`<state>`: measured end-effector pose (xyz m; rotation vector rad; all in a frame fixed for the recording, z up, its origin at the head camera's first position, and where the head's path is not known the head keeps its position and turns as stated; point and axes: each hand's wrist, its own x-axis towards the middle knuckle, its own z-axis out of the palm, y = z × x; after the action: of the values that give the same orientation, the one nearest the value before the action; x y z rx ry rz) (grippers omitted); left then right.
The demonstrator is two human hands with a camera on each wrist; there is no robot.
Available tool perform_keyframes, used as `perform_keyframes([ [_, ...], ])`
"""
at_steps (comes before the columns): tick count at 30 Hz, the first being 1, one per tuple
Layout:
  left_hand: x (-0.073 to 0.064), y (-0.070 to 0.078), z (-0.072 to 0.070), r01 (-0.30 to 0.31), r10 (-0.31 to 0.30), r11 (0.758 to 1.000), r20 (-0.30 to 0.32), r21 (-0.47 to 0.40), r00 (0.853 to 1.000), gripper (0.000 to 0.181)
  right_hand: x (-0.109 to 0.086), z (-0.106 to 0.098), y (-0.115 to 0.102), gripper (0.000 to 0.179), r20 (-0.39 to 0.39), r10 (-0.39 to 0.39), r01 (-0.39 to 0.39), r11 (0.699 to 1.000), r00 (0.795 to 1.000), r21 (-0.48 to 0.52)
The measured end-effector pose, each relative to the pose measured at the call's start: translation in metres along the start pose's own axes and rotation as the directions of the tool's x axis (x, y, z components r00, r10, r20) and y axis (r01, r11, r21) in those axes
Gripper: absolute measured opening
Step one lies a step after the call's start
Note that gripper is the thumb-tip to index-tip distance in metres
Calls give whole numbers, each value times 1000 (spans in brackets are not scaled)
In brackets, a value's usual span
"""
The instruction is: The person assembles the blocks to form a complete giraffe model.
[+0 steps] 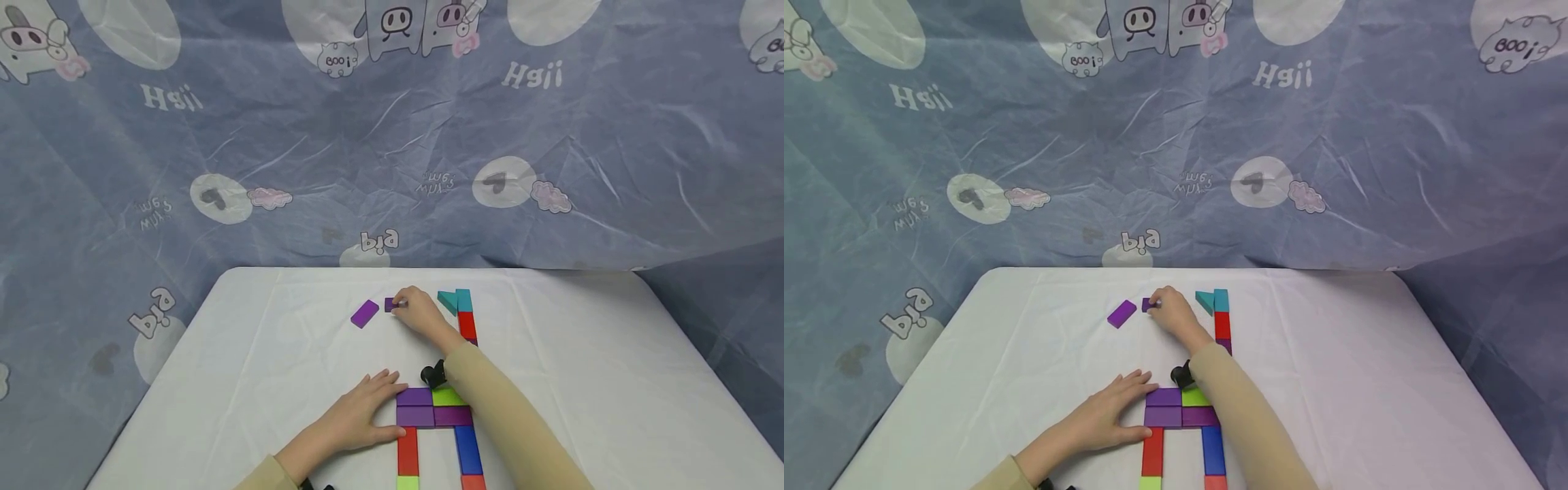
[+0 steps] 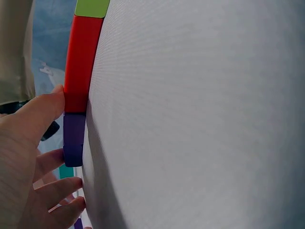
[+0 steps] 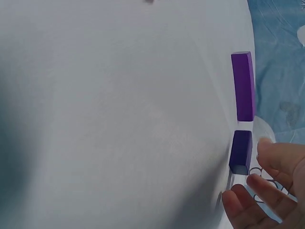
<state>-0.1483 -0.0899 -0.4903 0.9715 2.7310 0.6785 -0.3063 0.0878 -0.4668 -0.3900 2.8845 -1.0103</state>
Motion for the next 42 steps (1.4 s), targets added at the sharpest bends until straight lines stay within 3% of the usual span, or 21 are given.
perform_keyframes([
  [13, -1, 1, 2, -31, 30, 999, -22, -11, 999, 68, 6, 17, -13, 35, 1, -1, 1, 978, 1000, -208],
  [21, -1, -1, 2, -19, 19, 1000, -14, -2, 1000, 68, 6, -4, -7, 34, -59, 42, -48, 995, 997, -90],
  [25, -1, -2, 2, -18, 18, 1000, -23, 13, 1000, 68, 7, -27, 8, 34, -166, 59, -62, 998, 984, -8],
  [30, -3, -1, 1, -11, 11, 1000, -26, 4, 1000, 68, 1, -61, 39, 38, -284, 131, -109, 990, 950, 93],
  [34, -2, -1, 1, -19, 19, 1000, -27, 6, 999, 68, -5, -78, 69, 41, -318, 235, -200, 970, 918, 139],
  [38, -2, -1, 2, -14, 14, 1000, -19, 14, 1000, 68, -12, -84, 95, 42, -330, 324, -301, 946, 887, 119],
  [42, -2, -1, 2, -2, 2, 1000, -12, 18, 1000, 69, -19, -83, 111, 41, -329, 341, -336, 939, 881, 73],
])
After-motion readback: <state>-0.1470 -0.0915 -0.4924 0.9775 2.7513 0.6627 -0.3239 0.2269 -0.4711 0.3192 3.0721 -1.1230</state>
